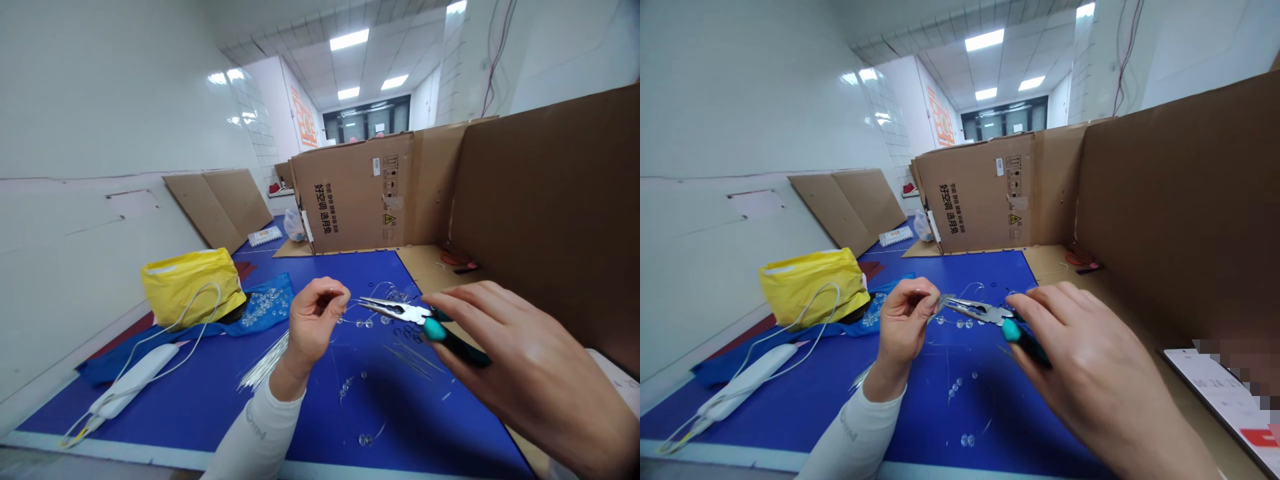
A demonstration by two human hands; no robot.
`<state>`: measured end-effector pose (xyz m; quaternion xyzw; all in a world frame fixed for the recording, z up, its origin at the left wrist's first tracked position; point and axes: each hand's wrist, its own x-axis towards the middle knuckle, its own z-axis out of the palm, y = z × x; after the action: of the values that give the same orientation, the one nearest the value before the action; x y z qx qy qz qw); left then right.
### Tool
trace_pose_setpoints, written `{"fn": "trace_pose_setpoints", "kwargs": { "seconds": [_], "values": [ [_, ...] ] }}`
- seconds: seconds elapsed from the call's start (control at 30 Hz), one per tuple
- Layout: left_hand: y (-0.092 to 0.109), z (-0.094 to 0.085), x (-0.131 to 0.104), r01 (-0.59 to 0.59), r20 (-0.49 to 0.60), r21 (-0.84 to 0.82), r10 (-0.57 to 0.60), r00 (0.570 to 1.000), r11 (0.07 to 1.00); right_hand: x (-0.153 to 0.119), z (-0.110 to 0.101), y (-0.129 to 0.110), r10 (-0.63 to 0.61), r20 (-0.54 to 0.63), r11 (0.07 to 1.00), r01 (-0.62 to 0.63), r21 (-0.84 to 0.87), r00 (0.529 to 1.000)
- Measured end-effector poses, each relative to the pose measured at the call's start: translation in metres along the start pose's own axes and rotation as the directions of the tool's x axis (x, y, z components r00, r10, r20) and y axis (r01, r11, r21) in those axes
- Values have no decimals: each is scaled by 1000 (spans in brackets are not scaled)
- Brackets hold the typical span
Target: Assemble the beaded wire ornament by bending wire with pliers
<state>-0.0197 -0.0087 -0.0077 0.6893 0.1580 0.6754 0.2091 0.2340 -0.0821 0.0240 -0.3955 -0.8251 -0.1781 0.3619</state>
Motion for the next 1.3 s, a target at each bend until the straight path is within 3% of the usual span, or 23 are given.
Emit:
{"fn": "trace_pose_setpoints", "kwargs": {
  "seconds": [0.13, 0.23, 0.3, 0.43, 0.5, 0.6, 0.7, 0.8, 0.9, 0.97, 1.03, 1.1, 1.23, 1.3],
  "values": [
    [4, -3, 0, -242, -27, 183, 251, 968, 953, -4, -7, 8, 124, -27, 972, -115, 204, 992],
    [17, -5, -3, -410, 58, 408, 425, 903, 816, -1, -7, 6, 236, -30, 906, -208, 368, 971],
    [27, -6, -7, -481, 149, 533, 483, 863, 696, 2, -5, 1, 300, 39, 816, -277, 508, 953],
    [46, -3, -15, -577, 338, 653, 493, 802, 491, 9, 6, -11, 364, 212, 560, -395, 728, 907],
    [53, 0, -18, -618, 430, 635, 451, 782, 464, 11, 13, -15, 388, 244, 457, -415, 787, 889],
    [61, 5, -20, -645, 478, 635, 439, 761, 425, 11, 25, -18, 463, 262, 299, -428, 853, 847],
    [63, 8, -20, -700, 542, 627, 455, 707, 342, 11, 34, -20, 512, 279, 183, -420, 889, 812],
    [63, 9, -19, -743, 583, 594, 471, 661, 307, 9, 38, -20, 496, 251, 185, -384, 905, 831],
    [62, 11, -21, -756, 597, 574, 472, 649, 314, 7, 37, -22, 472, 222, 198, -348, 916, 853],
    [62, 13, -24, -739, 581, 571, 461, 671, 356, 6, 35, -24, 479, 201, 194, -326, 925, 855],
    [61, 14, -27, -671, 545, 583, 391, 741, 459, 7, 32, -27, 496, 187, 193, -318, 928, 848],
    [59, 15, -27, -642, 533, 572, 364, 764, 511, 9, 30, -28, 512, 165, 201, -305, 931, 843],
    [54, 17, -22, -718, 573, 521, 434, 695, 462, 13, 29, -27, 541, 144, 200, -293, 935, 829],
    [48, 17, -20, -718, 561, 506, 449, 695, 479, 14, 30, -26, 550, 144, 197, -296, 935, 822]
  ]
}}
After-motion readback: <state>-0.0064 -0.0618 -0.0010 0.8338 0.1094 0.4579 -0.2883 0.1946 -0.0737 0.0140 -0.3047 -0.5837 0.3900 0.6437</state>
